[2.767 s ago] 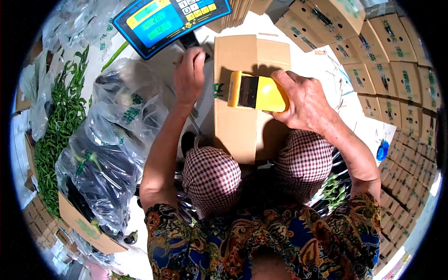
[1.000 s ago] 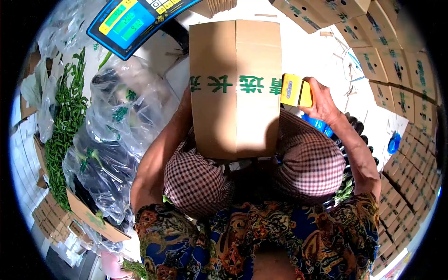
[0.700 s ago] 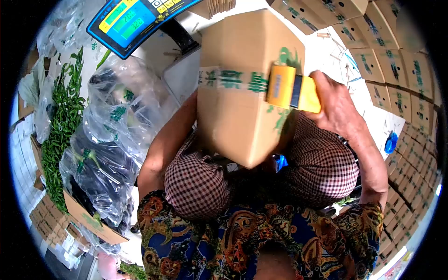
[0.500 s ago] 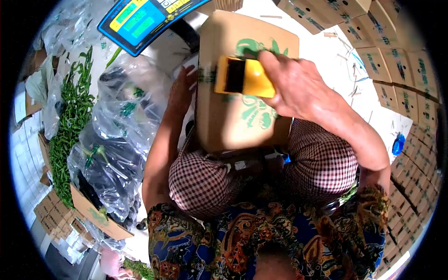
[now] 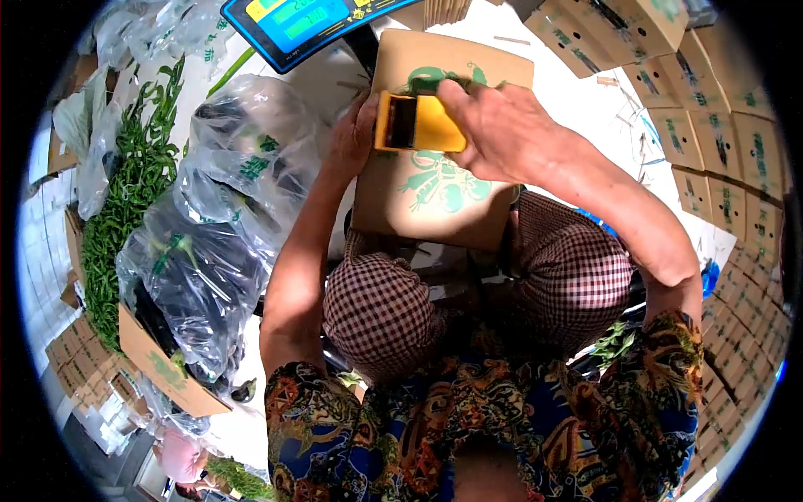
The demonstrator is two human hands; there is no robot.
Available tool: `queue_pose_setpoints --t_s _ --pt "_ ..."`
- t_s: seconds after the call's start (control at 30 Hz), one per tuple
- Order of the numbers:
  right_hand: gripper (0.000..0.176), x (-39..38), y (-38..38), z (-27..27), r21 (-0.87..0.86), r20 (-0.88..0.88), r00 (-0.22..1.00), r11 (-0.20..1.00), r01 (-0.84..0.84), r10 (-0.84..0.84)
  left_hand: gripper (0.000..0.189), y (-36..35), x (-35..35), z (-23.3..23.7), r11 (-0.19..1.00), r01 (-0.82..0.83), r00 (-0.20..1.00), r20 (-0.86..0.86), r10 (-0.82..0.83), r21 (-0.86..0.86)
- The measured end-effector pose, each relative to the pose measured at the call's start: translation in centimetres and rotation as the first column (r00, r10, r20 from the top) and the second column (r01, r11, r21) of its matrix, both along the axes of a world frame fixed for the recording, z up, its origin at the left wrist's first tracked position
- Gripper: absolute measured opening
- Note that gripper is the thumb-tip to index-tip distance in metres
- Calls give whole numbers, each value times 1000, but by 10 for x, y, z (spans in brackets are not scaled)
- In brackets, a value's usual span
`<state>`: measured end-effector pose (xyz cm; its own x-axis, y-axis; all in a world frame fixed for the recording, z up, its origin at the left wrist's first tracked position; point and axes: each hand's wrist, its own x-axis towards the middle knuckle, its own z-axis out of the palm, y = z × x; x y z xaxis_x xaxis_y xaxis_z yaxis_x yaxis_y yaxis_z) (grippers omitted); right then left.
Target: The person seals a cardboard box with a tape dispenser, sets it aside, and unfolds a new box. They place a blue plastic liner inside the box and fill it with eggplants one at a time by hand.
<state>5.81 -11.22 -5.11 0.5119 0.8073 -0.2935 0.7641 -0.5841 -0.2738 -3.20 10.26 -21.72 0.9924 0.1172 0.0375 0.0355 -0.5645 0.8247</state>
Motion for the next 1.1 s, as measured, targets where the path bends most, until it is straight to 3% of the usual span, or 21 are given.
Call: queue_pose_setpoints --t_s 0.07,0.13,0.2,0.23,0.33,0.5,0.63,0.73,0.83,0.87,0.97,1.1 --pt "35 -2 -21 8 -3 -39 999 1000 22 -22 57 -5 3 -8 987 -136 988 -81 129 -89" --pt "33 -4 -49 15 -22 -49 995 996 86 -87 61 -8 3 14 953 -197 962 -233 143 -228" --pt "31 -4 -89 15 20 -100 988 993 119 -116 60 -11 4 21 947 -186 970 -200 135 -261" --pt "31 -5 -109 7 -24 -88 985 989 144 -145 59 -8 6 18 931 -213 948 -295 123 -296" --pt "36 -10 -160 -8 96 -43 976 972 215 -211 59 -5 3 13 958 -150 980 -163 112 -243" --pt "49 -11 -208 -52 90 -110 957 956 280 -270 60 -8 4 19 926 -264 937 -300 179 -271" --pt "47 -3 -209 -74 129 -134 958 954 269 -252 63 -5 4 17 874 -330 893 -419 166 -357" --pt "44 -7 -209 -85 131 -221 925 931 341 -308 64 -3 3 12 787 -353 880 -464 97 -506" --pt "39 -4 -181 -103 66 -373 858 912 404 -353 64 -9 3 17 558 -416 852 -522 -37 -718" --pt "36 -4 -182 -120 194 -297 915 921 339 -274 63 -11 2 21 533 -410 857 -513 -54 -741" --pt "31 -14 -181 -135 257 -334 875 859 442 -350 61 -19 4 32 460 -388 872 -480 -98 -799" --pt "30 -18 -185 -119 165 -323 864 876 452 -385 57 -24 7 46 417 -403 861 -492 -128 -815"
